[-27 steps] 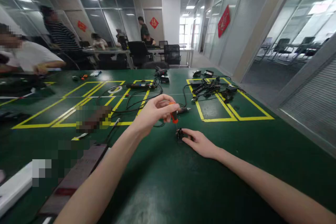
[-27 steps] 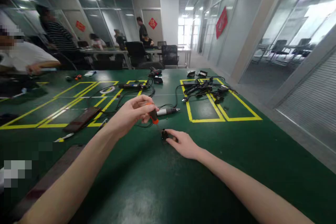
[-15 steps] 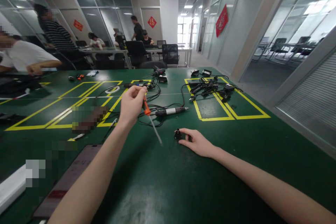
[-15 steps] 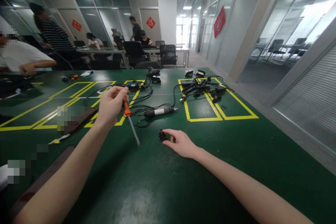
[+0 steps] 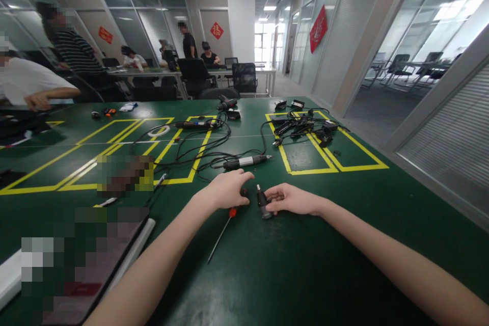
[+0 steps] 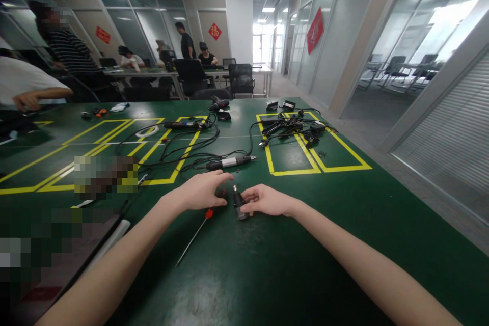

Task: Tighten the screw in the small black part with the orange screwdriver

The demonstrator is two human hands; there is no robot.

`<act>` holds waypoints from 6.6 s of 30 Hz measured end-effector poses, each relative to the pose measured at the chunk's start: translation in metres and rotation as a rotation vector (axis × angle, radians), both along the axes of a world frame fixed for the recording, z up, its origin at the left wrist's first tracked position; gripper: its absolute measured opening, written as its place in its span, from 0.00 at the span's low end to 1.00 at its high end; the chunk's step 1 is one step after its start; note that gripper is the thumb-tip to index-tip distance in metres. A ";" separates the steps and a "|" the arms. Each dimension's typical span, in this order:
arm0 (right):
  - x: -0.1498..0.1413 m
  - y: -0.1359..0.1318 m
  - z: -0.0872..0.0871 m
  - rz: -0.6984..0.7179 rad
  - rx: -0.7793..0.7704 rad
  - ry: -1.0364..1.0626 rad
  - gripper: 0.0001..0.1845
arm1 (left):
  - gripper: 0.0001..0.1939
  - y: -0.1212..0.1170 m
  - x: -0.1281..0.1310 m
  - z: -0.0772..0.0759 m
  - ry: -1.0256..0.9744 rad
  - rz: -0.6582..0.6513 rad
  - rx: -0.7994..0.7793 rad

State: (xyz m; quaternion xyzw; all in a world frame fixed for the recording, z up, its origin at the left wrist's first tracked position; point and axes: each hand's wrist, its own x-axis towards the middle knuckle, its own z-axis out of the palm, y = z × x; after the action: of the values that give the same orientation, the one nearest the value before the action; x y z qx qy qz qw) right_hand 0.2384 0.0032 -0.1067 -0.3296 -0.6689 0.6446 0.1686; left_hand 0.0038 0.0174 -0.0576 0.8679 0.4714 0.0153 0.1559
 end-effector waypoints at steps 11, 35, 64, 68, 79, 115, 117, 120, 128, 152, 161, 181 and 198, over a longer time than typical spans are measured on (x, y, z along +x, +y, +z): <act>0.007 0.006 -0.004 0.052 -0.064 0.005 0.19 | 0.21 0.002 0.006 0.005 -0.234 -0.253 -0.151; 0.009 -0.001 0.014 0.009 0.546 -0.226 0.18 | 0.23 0.017 -0.013 -0.002 -0.127 -0.041 -0.052; 0.001 -0.003 -0.024 -0.230 0.509 -0.118 0.20 | 0.16 -0.022 -0.010 0.129 -0.649 -0.204 0.231; 0.001 -0.004 -0.025 -0.236 0.536 -0.132 0.19 | 0.13 -0.010 0.004 0.131 -0.561 -0.380 0.207; 0.001 -0.005 -0.022 -0.201 0.517 -0.093 0.16 | 0.12 0.028 -0.026 0.080 -0.611 -0.298 0.067; 0.000 -0.005 -0.025 -0.236 0.574 -0.103 0.18 | 0.10 -0.003 0.002 0.118 -0.410 -0.453 0.223; 0.000 -0.005 -0.025 -0.239 0.579 -0.107 0.18 | 0.10 -0.004 0.002 0.119 -0.420 -0.459 0.223; 0.000 -0.005 -0.025 -0.236 0.578 -0.109 0.18 | 0.10 -0.005 0.003 0.120 -0.424 -0.454 0.244; 0.000 -0.004 -0.026 -0.238 0.573 -0.114 0.18 | 0.09 -0.007 0.005 0.116 -0.404 -0.475 0.228; -0.001 -0.006 -0.022 -0.235 0.547 -0.110 0.12 | 0.10 -0.014 0.037 0.096 -0.122 -0.355 0.494; 0.001 -0.004 -0.027 -0.234 0.587 -0.128 0.15 | 0.09 -0.007 0.032 0.105 -0.111 -0.427 0.480; 0.000 -0.005 -0.025 -0.257 0.595 -0.143 0.11 | 0.14 -0.028 0.039 0.086 -0.210 -0.284 0.544; 0.000 -0.005 -0.026 -0.230 0.616 -0.118 0.15 | 0.18 -0.026 0.029 0.086 -0.266 -0.283 0.499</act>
State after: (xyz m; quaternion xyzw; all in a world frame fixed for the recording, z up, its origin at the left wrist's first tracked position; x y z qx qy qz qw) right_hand 0.2383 -0.0020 -0.1326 -0.3733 -0.7993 0.3686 0.2930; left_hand 0.0326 -0.0086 0.0280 0.9268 0.3032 0.2218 -0.0008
